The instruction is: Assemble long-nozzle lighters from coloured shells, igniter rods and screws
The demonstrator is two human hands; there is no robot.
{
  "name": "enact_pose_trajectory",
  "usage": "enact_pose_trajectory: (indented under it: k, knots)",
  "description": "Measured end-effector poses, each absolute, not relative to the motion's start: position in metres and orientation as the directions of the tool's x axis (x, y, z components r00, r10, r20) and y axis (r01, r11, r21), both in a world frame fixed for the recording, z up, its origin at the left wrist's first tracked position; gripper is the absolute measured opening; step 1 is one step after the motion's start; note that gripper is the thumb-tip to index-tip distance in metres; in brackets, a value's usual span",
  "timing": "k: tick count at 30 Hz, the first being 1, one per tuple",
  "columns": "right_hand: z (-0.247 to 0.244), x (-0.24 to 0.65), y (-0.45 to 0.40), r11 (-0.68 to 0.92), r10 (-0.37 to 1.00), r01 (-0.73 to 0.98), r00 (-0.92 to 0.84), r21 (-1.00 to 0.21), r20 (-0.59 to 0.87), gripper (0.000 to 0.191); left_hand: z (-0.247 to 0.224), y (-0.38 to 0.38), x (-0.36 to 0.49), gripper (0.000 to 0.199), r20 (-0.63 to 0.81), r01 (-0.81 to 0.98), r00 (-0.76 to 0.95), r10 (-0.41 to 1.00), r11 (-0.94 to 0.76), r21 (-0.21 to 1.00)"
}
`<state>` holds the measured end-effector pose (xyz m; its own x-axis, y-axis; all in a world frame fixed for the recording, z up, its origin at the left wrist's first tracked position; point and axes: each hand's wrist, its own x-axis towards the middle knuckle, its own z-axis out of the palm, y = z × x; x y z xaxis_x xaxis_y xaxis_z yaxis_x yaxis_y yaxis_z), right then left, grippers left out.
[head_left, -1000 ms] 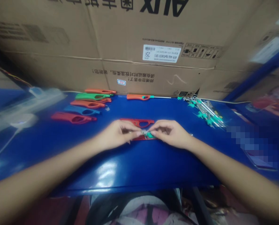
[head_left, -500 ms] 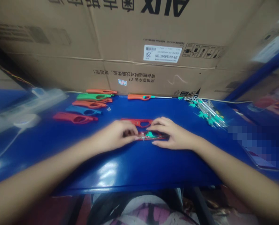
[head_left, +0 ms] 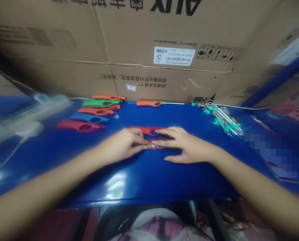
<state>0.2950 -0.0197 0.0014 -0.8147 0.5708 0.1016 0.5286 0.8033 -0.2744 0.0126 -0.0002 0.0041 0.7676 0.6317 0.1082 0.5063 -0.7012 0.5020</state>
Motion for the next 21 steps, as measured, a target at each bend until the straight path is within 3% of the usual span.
enact_pose_trajectory:
  k: [7, 12, 15, 18, 21]
  knots:
    - [-0.0008, 0.2928, -0.0219, 0.82, 0.544, 0.495, -0.83, -0.287, 0.124, 0.055, 0.0049, -0.0028, 0.0129, 0.02, 0.073, 0.55, 0.774, 0.629, -0.724, 0.416]
    - [0.0015, 0.2944, -0.0218, 0.777, 0.619, 0.55, -0.756, -0.308, 0.213, 0.028, 0.0073, -0.0033, 0.0117, 0.021, 0.075, 0.543, 0.781, 0.62, -0.733, 0.41]
    - [0.0022, 0.2964, -0.0205, 0.767, 0.633, 0.563, -0.741, -0.308, 0.223, 0.011, 0.0094, -0.0051, 0.0111, 0.025, 0.103, 0.594, 0.749, 0.655, -0.732, 0.333]
    - [0.0012, 0.2961, -0.0199, 0.761, 0.633, 0.548, -0.745, -0.348, 0.212, 0.005, 0.0116, -0.0077, 0.013, 0.032, 0.189, 0.611, 0.734, 0.652, -0.756, 0.234]
    - [-0.001, 0.2939, -0.0201, 0.75, 0.635, 0.534, -0.746, -0.39, 0.2, 0.004, 0.011, -0.0096, 0.0174, 0.023, 0.214, 0.54, 0.779, 0.59, -0.804, 0.25]
